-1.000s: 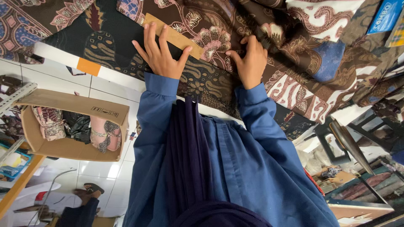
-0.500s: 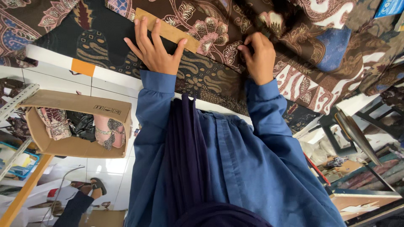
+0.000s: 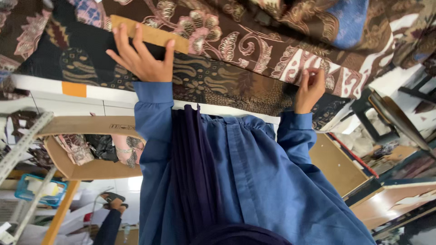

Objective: The person folds a large patterned fabric on a table, aligns the edges, and uses a cardboard template to mark a straight line along the fabric. The person then uses a small tool to trace along the template edge, creating a visible mark on the fabric.

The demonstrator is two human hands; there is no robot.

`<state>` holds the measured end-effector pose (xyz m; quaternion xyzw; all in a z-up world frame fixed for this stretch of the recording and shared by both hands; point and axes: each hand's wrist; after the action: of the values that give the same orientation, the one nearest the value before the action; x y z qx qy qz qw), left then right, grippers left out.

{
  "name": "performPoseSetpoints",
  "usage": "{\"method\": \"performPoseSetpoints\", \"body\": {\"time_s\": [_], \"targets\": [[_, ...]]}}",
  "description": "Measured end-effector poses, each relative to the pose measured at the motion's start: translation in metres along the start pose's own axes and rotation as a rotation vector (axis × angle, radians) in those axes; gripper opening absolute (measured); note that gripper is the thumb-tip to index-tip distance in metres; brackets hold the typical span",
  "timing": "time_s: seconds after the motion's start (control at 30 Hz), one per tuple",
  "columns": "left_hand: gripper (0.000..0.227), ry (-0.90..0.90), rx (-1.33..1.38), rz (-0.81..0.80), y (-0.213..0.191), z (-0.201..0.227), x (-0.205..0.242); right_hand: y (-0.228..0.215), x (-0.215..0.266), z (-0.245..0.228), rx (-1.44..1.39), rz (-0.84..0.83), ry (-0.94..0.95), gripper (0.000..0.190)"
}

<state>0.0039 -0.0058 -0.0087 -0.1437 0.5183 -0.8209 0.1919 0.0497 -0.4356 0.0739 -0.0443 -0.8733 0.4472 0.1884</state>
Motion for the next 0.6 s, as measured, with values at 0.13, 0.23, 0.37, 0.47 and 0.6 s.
{"method": "performPoseSetpoints", "body": {"time_s": [0.13,0.23,0.37,0.47,0.6], "targets": [[0.076,-0.008,0.006,-0.034,-0.002,0.000,-0.001,0.011,0.026,-0.010,0.134,0.012,-0.238,0.016],[0.077,-0.018,-0.004,-0.035,-0.005,0.001,-0.003,0.032,0.049,-0.045,0.246,-0.240,-0.550,0.024],[0.080,-0.032,0.007,-0.055,-0.008,0.006,-0.001,0.068,0.065,-0.094,0.339,-0.456,-0.703,0.053],[0.081,-0.043,0.014,-0.058,-0.009,0.005,-0.003,0.085,0.059,-0.118,0.413,-0.466,-0.771,0.058],[0.078,-0.036,0.016,-0.031,-0.006,0.005,-0.003,0.094,0.052,-0.130,0.546,-0.428,-0.780,0.058]]}}
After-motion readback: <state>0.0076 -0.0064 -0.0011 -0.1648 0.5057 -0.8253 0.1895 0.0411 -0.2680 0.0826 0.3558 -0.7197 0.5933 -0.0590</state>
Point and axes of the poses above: each hand's wrist, its own x-axis away from the middle knuckle, its own y-axis out of the palm, z = x × y, and after that the axes turned 9 degrees about -z, right-handed
